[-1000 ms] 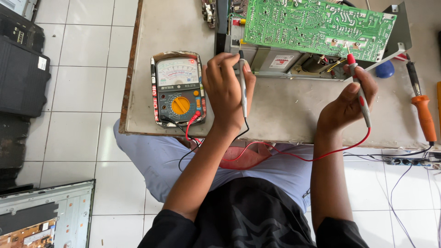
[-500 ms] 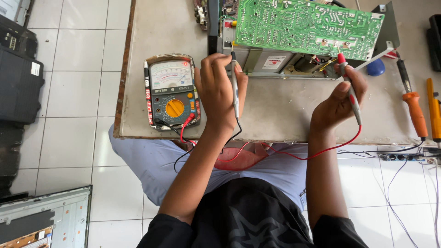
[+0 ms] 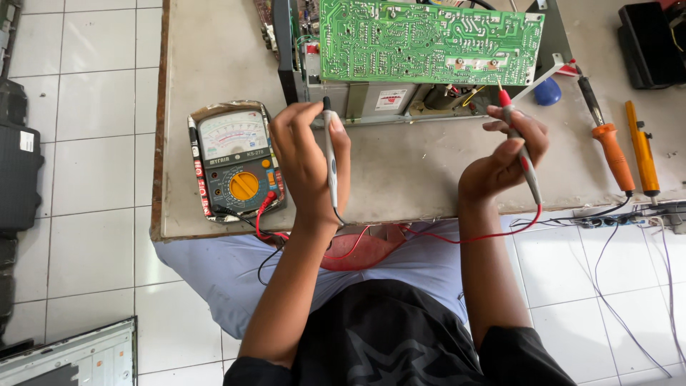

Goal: The person uses two multimeter probes to test components on a circuit board and a power supply unit, holding the probes against various points and turning the circuit board over.

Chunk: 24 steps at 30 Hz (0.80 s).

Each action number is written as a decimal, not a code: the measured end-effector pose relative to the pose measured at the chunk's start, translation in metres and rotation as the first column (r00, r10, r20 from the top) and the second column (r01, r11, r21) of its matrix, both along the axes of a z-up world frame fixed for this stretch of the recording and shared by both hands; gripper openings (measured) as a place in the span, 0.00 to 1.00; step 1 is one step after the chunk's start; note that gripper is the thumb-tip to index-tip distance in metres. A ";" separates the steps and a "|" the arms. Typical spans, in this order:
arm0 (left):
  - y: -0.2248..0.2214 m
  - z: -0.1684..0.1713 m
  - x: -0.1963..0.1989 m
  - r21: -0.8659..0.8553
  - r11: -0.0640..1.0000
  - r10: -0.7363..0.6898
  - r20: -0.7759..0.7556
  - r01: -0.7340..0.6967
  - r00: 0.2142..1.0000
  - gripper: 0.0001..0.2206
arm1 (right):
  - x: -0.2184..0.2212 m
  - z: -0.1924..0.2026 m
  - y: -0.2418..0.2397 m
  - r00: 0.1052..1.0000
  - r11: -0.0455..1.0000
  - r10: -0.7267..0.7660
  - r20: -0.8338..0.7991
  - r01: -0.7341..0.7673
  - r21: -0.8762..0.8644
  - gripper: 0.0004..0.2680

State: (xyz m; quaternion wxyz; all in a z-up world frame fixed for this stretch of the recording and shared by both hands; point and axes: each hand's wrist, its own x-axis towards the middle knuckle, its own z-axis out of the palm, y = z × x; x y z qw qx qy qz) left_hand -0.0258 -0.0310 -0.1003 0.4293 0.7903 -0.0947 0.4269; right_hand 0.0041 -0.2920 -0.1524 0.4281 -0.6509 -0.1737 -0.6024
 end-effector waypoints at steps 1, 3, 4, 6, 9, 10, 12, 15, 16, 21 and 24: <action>-0.001 0.002 -0.007 -0.026 0.999 -0.045 0.012 0.045 0.999 0.10 | -0.004 -0.002 -0.001 0.999 0.999 0.009 0.043 -0.012 0.051 0.17; -0.011 -0.006 -0.018 -0.019 0.994 -0.104 -0.008 0.103 0.995 0.10 | -0.004 -0.005 -0.002 0.998 0.995 0.021 0.057 -0.026 0.095 0.18; -0.015 -0.009 -0.023 -0.012 0.988 -0.157 -0.025 0.156 0.987 0.11 | -0.004 -0.006 -0.003 0.996 0.989 0.037 0.076 -0.047 0.137 0.19; -0.026 -0.026 -0.023 -0.044 0.974 -0.224 -0.080 0.221 0.971 0.10 | 0.002 -0.016 -0.009 0.995 0.986 0.043 0.090 -0.057 0.156 0.19; -0.030 -0.039 -0.028 -0.072 0.940 -0.340 -0.200 0.333 0.919 0.10 | -0.002 -0.017 -0.007 0.995 0.984 0.043 0.094 -0.059 0.168 0.19; -0.030 -0.040 -0.029 -0.069 0.923 -0.382 -0.255 0.378 0.888 0.10 | -0.003 -0.015 -0.004 0.995 0.986 0.042 0.092 -0.056 0.158 0.18; -0.029 -0.040 -0.030 -0.084 0.915 -0.402 -0.283 0.395 0.871 0.11 | -0.003 -0.018 -0.006 0.994 0.984 0.054 0.095 -0.069 0.163 0.18; -0.027 -0.042 -0.029 -0.088 0.908 -0.415 -0.319 0.409 0.852 0.14 | 0.001 -0.021 -0.005 0.994 0.986 0.045 0.098 -0.060 0.156 0.17; -0.026 -0.044 -0.029 -0.081 0.910 -0.410 -0.330 0.407 0.850 0.14 | 0.001 -0.022 -0.004 0.995 0.989 0.025 0.096 -0.038 0.142 0.16; -0.030 -0.054 -0.026 0.003 0.920 -0.371 -0.318 0.393 0.872 0.15 | -0.004 -0.020 -0.003 0.999 0.984 0.029 0.041 -0.035 0.172 0.16; -0.032 -0.049 -0.028 0.042 0.920 -0.357 -0.311 0.389 0.881 0.14 | -0.004 -0.023 -0.004 0.999 0.980 0.031 0.014 -0.033 0.195 0.16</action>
